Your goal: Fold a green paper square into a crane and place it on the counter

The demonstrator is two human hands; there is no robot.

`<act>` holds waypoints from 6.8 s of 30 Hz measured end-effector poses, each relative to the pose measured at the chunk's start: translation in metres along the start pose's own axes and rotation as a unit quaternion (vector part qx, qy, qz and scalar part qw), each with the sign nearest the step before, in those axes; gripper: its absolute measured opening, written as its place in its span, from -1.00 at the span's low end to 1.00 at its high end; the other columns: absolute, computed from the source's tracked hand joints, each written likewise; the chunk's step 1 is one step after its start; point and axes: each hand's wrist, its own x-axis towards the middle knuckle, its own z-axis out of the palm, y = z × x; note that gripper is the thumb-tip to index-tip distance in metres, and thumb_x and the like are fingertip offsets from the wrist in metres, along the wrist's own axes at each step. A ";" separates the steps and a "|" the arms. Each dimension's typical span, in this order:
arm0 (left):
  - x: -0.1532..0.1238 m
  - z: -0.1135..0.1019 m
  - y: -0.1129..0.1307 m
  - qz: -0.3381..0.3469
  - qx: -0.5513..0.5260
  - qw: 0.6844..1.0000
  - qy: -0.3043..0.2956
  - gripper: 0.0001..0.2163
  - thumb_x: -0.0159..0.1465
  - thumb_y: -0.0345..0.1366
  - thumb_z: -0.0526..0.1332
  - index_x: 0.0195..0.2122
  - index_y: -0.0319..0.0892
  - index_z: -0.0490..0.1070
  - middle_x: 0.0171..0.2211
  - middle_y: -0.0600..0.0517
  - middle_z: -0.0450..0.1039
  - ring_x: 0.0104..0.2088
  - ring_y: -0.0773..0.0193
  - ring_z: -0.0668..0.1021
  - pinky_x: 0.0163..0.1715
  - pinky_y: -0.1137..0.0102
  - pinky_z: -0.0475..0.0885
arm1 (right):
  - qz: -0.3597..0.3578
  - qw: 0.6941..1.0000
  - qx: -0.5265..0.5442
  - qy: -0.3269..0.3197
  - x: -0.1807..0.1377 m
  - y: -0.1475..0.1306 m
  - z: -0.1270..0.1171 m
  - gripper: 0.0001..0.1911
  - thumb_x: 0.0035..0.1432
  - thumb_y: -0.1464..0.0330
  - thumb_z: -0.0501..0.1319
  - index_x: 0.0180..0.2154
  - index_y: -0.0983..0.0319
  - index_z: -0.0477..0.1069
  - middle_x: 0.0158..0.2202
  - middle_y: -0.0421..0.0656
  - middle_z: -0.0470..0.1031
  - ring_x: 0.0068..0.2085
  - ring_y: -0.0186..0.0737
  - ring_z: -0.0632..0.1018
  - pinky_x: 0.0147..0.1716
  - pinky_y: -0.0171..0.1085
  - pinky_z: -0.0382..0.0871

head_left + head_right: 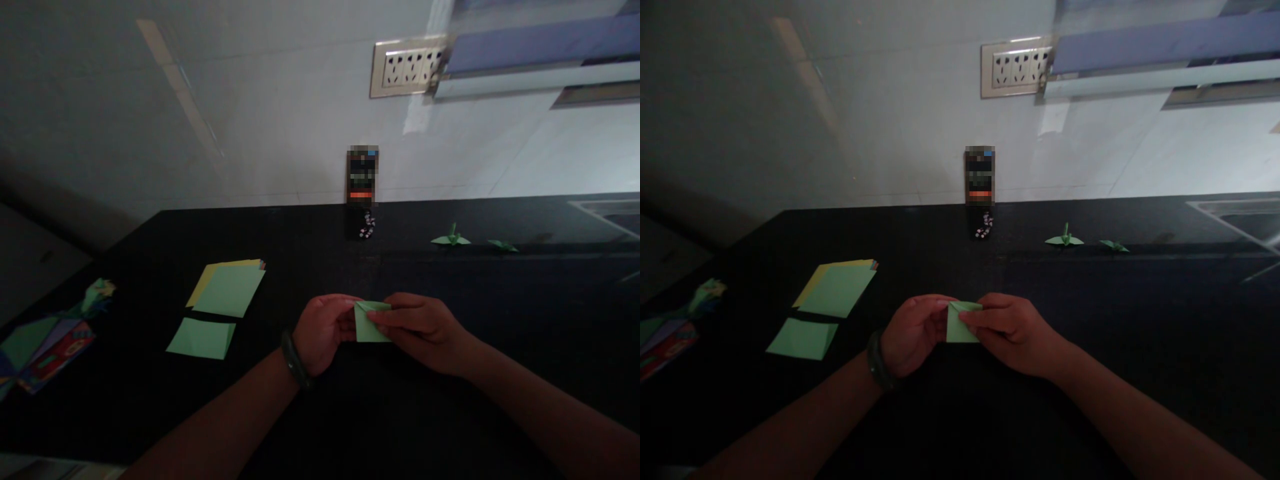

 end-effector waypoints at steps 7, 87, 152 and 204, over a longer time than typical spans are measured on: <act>0.001 0.001 -0.004 0.014 0.044 0.998 0.032 -0.75 -0.12 -0.24 0.38 -0.50 -0.31 0.45 -0.57 0.00 0.47 -0.57 0.35 0.47 -0.47 0.40 0.36 | -0.024 0.999 -0.044 -0.014 0.001 0.000 0.001 -0.70 0.17 0.45 0.03 -0.10 0.20 0.43 -0.48 -0.17 0.34 -0.49 -0.36 0.37 -0.55 -0.39 0.24; 0.003 -0.003 0.003 -0.051 0.054 0.997 0.000 -0.85 0.13 -0.35 0.22 -0.31 -0.31 0.46 -0.42 -0.09 0.53 -0.46 0.28 0.57 -0.49 0.48 0.38 | 0.302 0.889 0.335 0.074 0.007 0.007 0.001 -0.77 -0.04 0.27 0.27 -0.41 0.25 0.28 -0.54 -0.27 0.34 -0.54 -0.43 0.39 -0.54 -0.39 0.33; 0.003 -0.003 0.001 -0.086 0.119 0.988 -0.040 -0.88 0.08 -0.37 0.13 -0.39 -0.30 0.39 -0.43 -0.12 0.54 -0.42 0.20 0.58 -0.43 0.38 0.38 | 0.196 0.970 0.033 0.139 0.005 0.005 0.012 -0.88 0.08 0.45 0.13 -0.47 0.24 0.41 -0.35 -0.15 0.37 -0.35 -0.32 0.45 -0.36 -0.33 0.33; 0.004 0.003 -0.012 0.003 0.324 0.946 -0.026 -0.82 0.18 -0.26 0.13 -0.45 -0.28 0.38 -0.51 -0.01 0.50 -0.54 0.38 0.51 -0.52 0.48 0.36 | 0.285 0.949 0.057 0.125 0.009 0.001 0.014 -0.88 0.03 0.39 0.13 -0.52 0.24 0.34 -0.52 -0.21 0.37 -0.48 -0.33 0.39 -0.46 -0.32 0.27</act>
